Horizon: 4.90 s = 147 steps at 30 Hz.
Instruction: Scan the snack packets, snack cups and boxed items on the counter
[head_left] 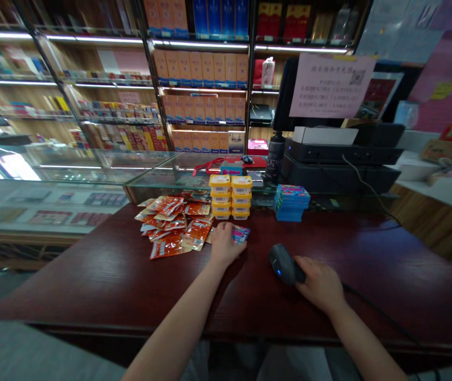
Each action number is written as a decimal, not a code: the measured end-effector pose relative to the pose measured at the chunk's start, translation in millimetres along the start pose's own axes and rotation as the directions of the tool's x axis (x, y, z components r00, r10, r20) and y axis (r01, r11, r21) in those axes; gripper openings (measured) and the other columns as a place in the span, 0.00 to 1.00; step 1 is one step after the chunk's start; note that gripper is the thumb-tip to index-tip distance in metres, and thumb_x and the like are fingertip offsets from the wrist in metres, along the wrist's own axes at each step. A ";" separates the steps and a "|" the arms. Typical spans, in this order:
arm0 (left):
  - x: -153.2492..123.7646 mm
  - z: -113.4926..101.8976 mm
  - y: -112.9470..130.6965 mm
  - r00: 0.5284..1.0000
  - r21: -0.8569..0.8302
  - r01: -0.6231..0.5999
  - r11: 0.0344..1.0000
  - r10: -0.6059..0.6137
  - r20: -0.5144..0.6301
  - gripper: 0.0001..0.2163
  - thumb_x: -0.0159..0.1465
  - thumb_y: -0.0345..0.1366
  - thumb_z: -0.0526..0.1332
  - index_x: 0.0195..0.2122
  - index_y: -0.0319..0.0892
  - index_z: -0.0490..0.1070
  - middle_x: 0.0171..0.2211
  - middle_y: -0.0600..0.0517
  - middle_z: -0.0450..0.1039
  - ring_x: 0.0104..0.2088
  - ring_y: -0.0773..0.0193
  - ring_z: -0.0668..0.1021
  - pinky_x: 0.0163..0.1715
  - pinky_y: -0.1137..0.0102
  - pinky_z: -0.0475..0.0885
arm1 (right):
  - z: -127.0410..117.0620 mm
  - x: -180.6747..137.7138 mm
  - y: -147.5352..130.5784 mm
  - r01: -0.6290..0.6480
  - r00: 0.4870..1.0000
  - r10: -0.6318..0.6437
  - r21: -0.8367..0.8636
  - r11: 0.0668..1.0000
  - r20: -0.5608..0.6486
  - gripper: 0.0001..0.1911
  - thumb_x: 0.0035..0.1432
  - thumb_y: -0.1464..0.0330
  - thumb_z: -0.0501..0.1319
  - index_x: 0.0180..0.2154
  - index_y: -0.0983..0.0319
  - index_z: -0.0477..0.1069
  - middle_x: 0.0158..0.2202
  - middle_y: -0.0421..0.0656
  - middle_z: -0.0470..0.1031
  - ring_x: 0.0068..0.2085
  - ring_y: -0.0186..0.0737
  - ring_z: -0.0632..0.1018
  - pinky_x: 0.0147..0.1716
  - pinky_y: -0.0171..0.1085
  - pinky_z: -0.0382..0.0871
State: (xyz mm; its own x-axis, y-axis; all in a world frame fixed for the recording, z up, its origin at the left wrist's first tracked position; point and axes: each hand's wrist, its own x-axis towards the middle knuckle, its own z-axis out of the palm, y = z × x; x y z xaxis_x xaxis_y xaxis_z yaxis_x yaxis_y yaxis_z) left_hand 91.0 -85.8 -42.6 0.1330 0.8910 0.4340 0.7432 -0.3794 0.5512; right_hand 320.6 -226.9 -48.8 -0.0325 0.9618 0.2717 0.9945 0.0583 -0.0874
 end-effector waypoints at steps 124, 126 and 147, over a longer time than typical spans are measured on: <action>138.5 83.6 139.6 0.745 -0.545 -0.625 0.559 0.636 -0.202 0.12 0.45 0.27 0.71 0.30 0.48 0.78 0.35 0.48 0.77 0.39 0.56 0.76 0.47 0.65 0.67 | -14.9 8.7 -15.4 0.021 0.999 -0.026 0.128 0.992 0.034 0.13 0.53 0.72 0.56 0.41 0.58 0.72 0.35 0.42 0.77 0.38 0.43 0.76 0.36 0.38 0.60; 135.1 83.5 128.4 0.788 -0.524 -0.595 0.609 0.570 -0.233 0.14 0.44 0.28 0.71 0.32 0.49 0.79 0.37 0.47 0.76 0.41 0.54 0.75 0.49 0.62 0.65 | -15.6 8.8 -14.8 0.022 0.999 -0.027 0.136 0.990 0.037 0.13 0.53 0.72 0.56 0.40 0.59 0.72 0.35 0.42 0.77 0.38 0.43 0.76 0.36 0.38 0.60; 114.7 58.0 119.8 0.899 -0.438 -0.432 0.788 0.417 -0.137 0.10 0.55 0.28 0.62 0.36 0.45 0.77 0.39 0.48 0.71 0.45 0.56 0.71 0.52 0.61 0.63 | -4.5 8.1 -11.8 0.009 1.000 -0.013 0.130 0.991 0.024 0.14 0.51 0.72 0.56 0.41 0.58 0.72 0.35 0.42 0.77 0.37 0.44 0.75 0.35 0.38 0.59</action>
State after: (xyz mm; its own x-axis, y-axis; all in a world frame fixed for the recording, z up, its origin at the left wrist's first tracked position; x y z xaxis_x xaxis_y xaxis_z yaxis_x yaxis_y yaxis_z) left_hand 233.3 -14.6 31.8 0.3392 0.6085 0.7174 0.2414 -0.7934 0.5589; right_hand 309.0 -221.1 -41.3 -0.0475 0.9672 0.2494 0.9726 0.1017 -0.2092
